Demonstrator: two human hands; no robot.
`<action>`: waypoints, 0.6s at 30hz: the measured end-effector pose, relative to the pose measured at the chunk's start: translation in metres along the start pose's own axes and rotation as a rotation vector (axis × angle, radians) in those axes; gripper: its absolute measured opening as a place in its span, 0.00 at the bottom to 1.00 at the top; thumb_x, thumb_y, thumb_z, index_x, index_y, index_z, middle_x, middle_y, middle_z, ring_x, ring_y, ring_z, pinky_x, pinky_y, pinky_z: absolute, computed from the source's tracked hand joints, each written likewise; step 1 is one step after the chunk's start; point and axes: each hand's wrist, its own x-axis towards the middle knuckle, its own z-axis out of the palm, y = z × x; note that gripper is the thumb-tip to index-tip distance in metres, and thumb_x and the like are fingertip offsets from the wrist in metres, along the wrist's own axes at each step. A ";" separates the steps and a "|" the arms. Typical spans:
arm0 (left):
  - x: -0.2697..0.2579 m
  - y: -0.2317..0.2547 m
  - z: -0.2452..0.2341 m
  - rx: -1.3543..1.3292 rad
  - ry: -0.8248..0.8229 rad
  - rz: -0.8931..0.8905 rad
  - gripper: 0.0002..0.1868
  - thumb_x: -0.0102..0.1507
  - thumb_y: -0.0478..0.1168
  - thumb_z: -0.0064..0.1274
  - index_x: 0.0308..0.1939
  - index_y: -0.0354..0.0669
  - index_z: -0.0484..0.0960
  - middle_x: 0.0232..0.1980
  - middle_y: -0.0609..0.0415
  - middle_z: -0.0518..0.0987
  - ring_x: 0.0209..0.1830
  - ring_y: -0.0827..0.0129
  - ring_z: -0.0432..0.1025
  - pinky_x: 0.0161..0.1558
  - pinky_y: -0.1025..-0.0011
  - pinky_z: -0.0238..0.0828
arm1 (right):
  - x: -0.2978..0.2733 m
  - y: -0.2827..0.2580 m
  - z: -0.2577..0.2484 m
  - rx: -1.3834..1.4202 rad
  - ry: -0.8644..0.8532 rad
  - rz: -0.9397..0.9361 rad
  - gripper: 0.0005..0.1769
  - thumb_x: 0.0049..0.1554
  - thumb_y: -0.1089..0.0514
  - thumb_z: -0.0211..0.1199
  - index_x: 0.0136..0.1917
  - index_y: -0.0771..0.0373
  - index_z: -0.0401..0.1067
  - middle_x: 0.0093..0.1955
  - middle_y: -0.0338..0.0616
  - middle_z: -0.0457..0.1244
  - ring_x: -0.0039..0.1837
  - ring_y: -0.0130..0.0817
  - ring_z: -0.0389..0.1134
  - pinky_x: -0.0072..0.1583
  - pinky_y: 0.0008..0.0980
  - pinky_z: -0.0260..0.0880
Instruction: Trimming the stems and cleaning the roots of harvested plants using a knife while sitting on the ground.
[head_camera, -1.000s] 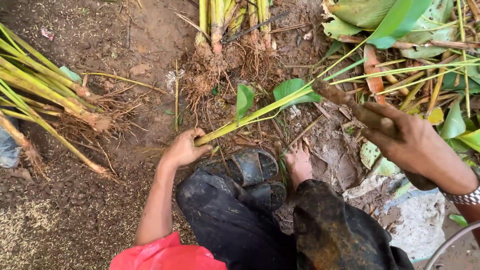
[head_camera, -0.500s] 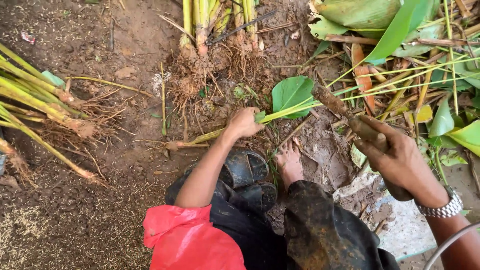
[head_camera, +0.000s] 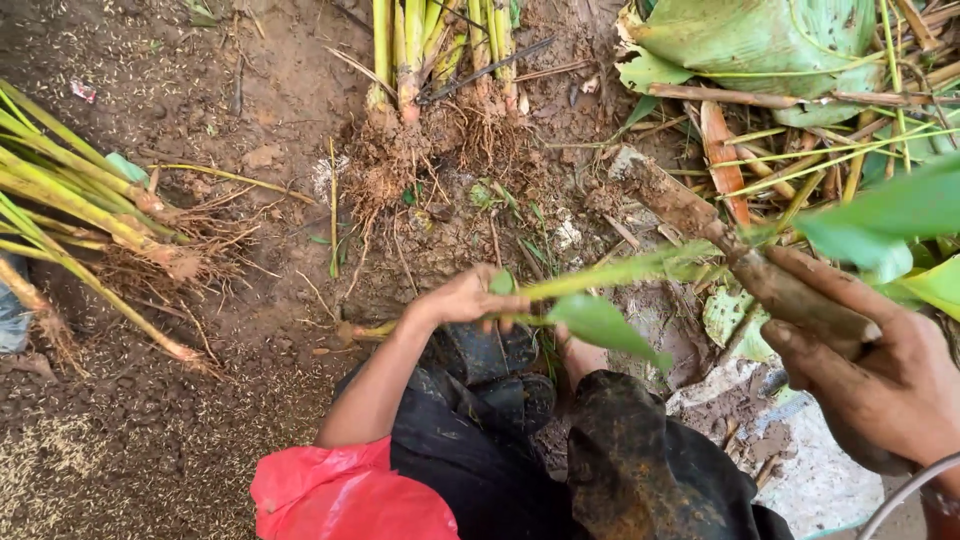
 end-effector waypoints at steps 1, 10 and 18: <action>0.005 0.010 0.002 0.371 0.376 -0.025 0.09 0.70 0.43 0.57 0.49 0.43 0.84 0.25 0.53 0.78 0.14 0.75 0.64 0.15 0.82 0.61 | 0.005 -0.003 0.001 -0.031 -0.009 0.034 0.40 0.51 0.58 0.66 0.78 0.51 0.68 0.57 0.46 0.71 0.37 0.45 0.73 0.45 0.44 0.76; 0.077 -0.028 -0.028 1.262 1.196 -0.012 0.29 0.68 0.63 0.41 0.62 0.49 0.77 0.52 0.47 0.77 0.45 0.59 0.71 0.27 0.61 0.80 | 0.071 0.007 0.056 -0.237 -0.330 0.065 0.32 0.63 0.55 0.58 0.79 0.53 0.59 0.44 0.54 0.72 0.25 0.34 0.64 0.28 0.28 0.70; 0.128 -0.042 -0.022 1.530 1.091 0.121 0.26 0.71 0.51 0.36 0.72 0.51 0.66 0.75 0.43 0.65 0.73 0.52 0.59 0.76 0.45 0.49 | 0.081 0.013 0.059 -0.254 -0.270 -0.053 0.35 0.62 0.55 0.58 0.81 0.56 0.57 0.44 0.59 0.73 0.22 0.35 0.63 0.27 0.31 0.70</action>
